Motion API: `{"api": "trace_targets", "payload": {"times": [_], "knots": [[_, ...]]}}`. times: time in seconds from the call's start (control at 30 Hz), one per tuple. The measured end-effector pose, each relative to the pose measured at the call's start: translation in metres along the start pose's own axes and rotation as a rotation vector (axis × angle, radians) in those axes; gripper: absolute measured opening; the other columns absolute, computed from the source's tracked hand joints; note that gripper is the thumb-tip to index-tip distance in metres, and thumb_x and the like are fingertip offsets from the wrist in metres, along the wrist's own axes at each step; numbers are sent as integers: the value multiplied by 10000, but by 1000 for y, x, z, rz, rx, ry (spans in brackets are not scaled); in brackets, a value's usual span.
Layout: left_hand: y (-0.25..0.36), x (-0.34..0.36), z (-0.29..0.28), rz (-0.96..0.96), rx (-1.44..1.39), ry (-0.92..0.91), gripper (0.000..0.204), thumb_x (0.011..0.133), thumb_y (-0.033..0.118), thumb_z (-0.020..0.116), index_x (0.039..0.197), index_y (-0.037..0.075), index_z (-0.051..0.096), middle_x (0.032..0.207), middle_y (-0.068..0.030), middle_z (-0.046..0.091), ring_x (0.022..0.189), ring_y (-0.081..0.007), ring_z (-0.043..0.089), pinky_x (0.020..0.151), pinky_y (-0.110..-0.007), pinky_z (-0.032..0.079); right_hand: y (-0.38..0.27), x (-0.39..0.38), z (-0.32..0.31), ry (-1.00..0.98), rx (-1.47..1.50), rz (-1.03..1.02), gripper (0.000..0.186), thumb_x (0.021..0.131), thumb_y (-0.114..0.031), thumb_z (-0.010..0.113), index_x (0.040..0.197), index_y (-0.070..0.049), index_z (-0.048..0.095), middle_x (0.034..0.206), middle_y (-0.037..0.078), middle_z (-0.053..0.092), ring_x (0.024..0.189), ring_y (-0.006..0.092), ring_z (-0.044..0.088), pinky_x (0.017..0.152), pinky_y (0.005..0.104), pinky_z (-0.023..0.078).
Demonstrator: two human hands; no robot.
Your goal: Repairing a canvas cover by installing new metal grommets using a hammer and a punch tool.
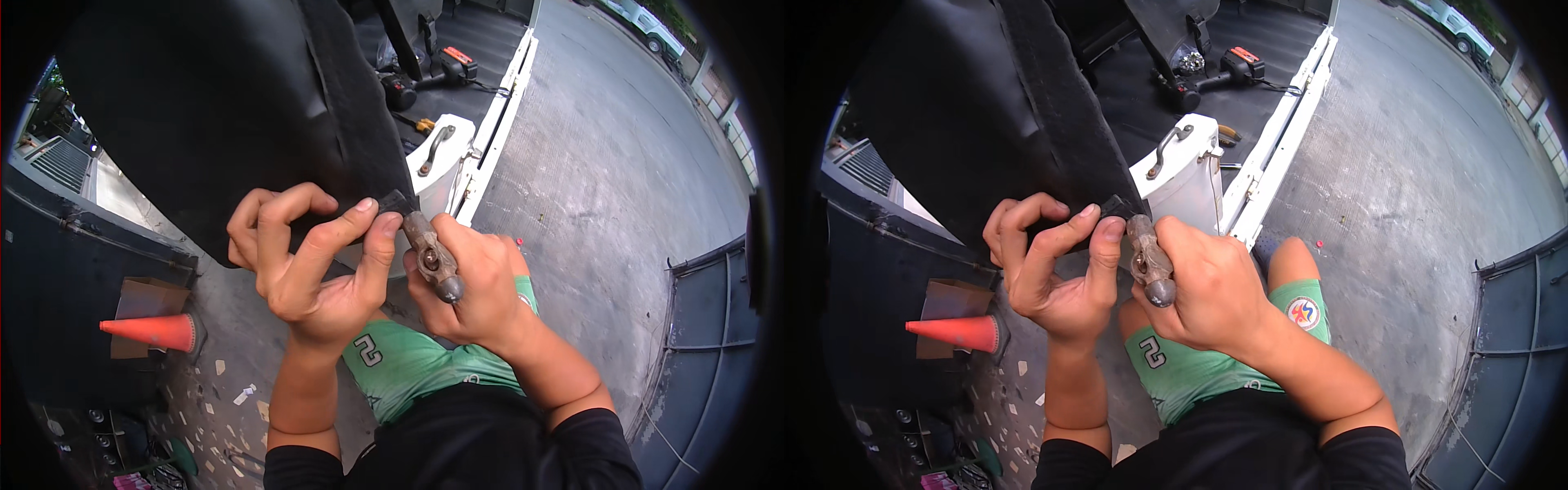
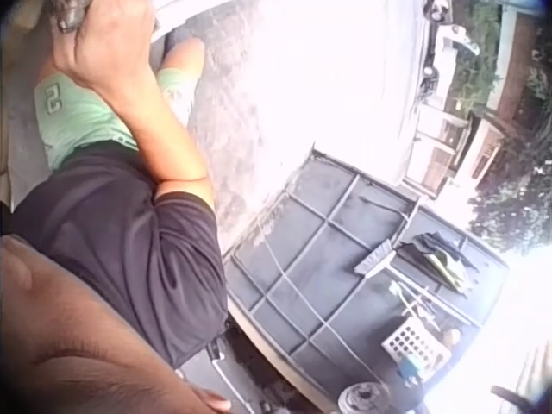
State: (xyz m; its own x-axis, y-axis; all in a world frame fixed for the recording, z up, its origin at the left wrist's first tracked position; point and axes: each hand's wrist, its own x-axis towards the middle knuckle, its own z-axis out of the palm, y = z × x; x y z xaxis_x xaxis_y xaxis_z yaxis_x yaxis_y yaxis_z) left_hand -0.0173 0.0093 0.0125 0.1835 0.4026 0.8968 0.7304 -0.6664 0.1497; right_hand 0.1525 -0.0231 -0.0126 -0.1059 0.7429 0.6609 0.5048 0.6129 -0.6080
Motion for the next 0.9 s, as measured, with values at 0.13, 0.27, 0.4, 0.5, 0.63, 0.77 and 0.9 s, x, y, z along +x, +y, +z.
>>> {"api": "trace_targets", "payload": {"times": [0.13, 0.27, 0.4, 0.5, 0.63, 0.77, 0.9], "knots": [[7, 0, 3, 28, 20, 47, 204, 716, 71, 896, 884, 103, 785, 912, -45, 647, 965, -271, 545, 877, -400, 430, -1, 1, 0, -37, -42, 47, 278, 780, -112, 772, 894, -25, 534, 669, 165, 617, 597, 396, 658, 514, 468, 519], [10, 0, 2, 50, 68, 61, 203, 718, 32, 882, 880, 90, 775, 877, -40, 650, 950, -281, 549, 868, -414, 450, -9, 5, -3, -83, -53, 91, 293, 787, -111, 772, 907, -12, 523, 662, 178, 625, 614, 412, 674, 517, 479, 530], [9, -2, -3, 46, 79, 35, 221, 728, 7, 875, 905, 84, 768, 918, -43, 651, 985, -291, 548, 872, -426, 470, -12, 9, -4, -138, -39, 100, 305, 812, -132, 758, 925, -4, 506, 647, 190, 632, 605, 428, 674, 517, 490, 534], [11, -1, -1, 36, 52, 39, 207, 753, -2, 860, 918, 71, 758, 937, -51, 653, 999, -291, 548, 871, -417, 474, -9, 9, -4, -144, -15, 106, 306, 815, -136, 754, 921, -5, 499, 667, 195, 641, 610, 430, 674, 514, 493, 529], [13, 1, 7, 30, 6, 43, 170, 798, -20, 824, 935, 38, 742, 954, -68, 659, 1013, -287, 558, 874, -403, 477, 9, 10, -1, -77, 142, 57, 292, 813, -127, 748, 902, -7, 497, 695, 197, 637, 616, 424, 672, 503, 489, 510], [12, -3, 10, 5, 98, 90, 164, 768, 55, 866, 878, 71, 746, 839, -39, 638, 906, -288, 554, 826, -418, 461, 26, -11, 5, 21, 340, -22, 228, 869, -82, 750, 871, -23, 530, 680, 180, 580, 603, 401, 626, 528, 447, 466], [20, -7, 3, -27, 155, 35, 176, 807, 36, 824, 955, 40, 728, 936, -79, 636, 1002, -337, 556, 894, -473, 481, 86, -43, -7, 147, 97, 363, 213, 913, -127, 721, 908, 28, 576, 714, 208, 613, 635, 406, 643, 584, 456, 485]]}}
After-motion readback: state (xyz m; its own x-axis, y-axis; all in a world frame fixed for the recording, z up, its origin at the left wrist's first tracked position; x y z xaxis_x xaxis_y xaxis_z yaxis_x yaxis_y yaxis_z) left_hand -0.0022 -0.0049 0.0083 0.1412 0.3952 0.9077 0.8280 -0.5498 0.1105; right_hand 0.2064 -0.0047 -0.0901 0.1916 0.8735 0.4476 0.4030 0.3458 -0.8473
